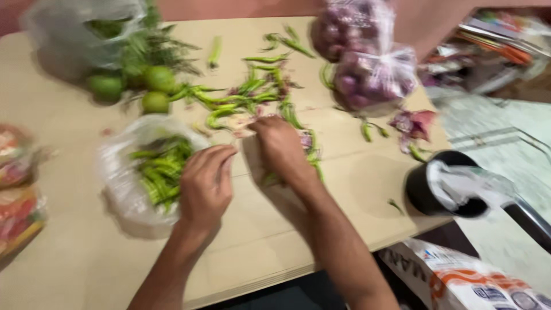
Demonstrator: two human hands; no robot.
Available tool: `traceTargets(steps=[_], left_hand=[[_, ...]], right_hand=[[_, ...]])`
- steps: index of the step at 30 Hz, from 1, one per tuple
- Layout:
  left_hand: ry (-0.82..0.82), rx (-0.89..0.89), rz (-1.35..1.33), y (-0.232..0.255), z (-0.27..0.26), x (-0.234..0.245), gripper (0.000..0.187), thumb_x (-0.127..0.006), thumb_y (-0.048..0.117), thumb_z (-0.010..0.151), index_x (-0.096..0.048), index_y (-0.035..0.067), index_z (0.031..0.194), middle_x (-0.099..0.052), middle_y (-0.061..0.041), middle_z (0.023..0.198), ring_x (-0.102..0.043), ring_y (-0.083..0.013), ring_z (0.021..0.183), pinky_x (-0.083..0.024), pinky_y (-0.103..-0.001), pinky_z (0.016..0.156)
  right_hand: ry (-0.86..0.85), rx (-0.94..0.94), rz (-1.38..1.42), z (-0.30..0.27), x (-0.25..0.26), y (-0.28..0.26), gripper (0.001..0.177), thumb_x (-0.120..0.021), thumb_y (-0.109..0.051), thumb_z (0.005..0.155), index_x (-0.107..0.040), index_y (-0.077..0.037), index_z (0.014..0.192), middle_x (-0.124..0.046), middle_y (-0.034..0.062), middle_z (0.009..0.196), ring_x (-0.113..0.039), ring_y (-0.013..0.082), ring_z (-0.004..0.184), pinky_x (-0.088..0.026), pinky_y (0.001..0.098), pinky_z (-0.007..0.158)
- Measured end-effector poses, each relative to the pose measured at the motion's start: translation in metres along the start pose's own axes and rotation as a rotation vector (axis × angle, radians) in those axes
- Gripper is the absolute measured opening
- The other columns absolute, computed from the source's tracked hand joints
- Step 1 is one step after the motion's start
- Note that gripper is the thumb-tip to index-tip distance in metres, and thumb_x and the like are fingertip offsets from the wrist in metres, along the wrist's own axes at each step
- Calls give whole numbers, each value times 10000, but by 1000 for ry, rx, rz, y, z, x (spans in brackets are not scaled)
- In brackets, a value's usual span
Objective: The person picks up green chilies one by one, removes their stems by hand, places the chilies into a plastic bag, and then ties the bag shut.
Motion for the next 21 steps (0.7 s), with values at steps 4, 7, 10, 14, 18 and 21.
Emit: traceTargets(steps=[4, 7, 10, 14, 18, 21], left_hand=[[35, 34, -73, -6, 0, 7, 194, -613, -14, 960, -705, 17, 1128, -733, -161, 1113, -703, -351, 1047, -556, -421, 920], [57, 57, -138, -6, 2, 14, 218, -577, -22, 981, -690, 9, 1166, -722, -168, 1130, -704, -347, 1057, -560, -402, 916], [102, 79, -200, -5, 4, 20, 221, -552, -20, 1016, -684, 15, 1191, -728, -153, 1124, -729, -306, 1053, -572, -370, 920], [139, 148, -229, -10, 5, 28, 208, -552, -14, 1017, -690, 15, 1170, -742, -137, 1097, -750, -274, 1020, -586, -345, 887], [150, 216, -269, -14, 5, 30, 174, -606, 19, 1012, -698, 17, 1159, -758, -113, 1062, -764, -206, 932, -599, -308, 817], [113, 284, -347, -14, 6, 24, 225, -673, 44, 961, -686, 13, 1183, -756, -107, 1069, -757, -164, 884, -601, -283, 762]], right_hand=[[-31, 11, 46, 3, -3, -4, 385, -690, -35, 793, -710, -43, 1177, -723, 143, 1137, -655, 358, 1062, -519, 440, 928], [-55, 171, 119, 6, -9, -18, 391, -704, -61, 794, -701, -27, 1183, -718, 148, 1194, -640, 366, 1115, -502, 449, 956], [-188, 235, 144, 6, -17, -28, 393, -713, -69, 738, -722, -33, 1129, -719, 140, 1165, -635, 359, 1130, -498, 443, 979], [-341, 72, 4, 4, -15, -21, 259, -712, -78, 823, -786, -141, 1063, -747, 79, 1063, -676, 311, 1074, -523, 430, 964], [-209, -88, 177, 8, 3, -7, 212, -752, -87, 878, -764, -65, 1089, -741, 130, 1081, -694, 321, 993, -552, 393, 863], [-190, -347, 569, 6, 9, -2, 194, -731, -100, 931, -723, -47, 1118, -737, 80, 1033, -722, 178, 906, -575, 314, 782]])
Point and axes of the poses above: each hand's wrist, its own z-axis towards the middle knuckle, its own x-axis out of the back of the hand, y = z × x, the point moved 2 cm from there along z, towards the middle knuckle
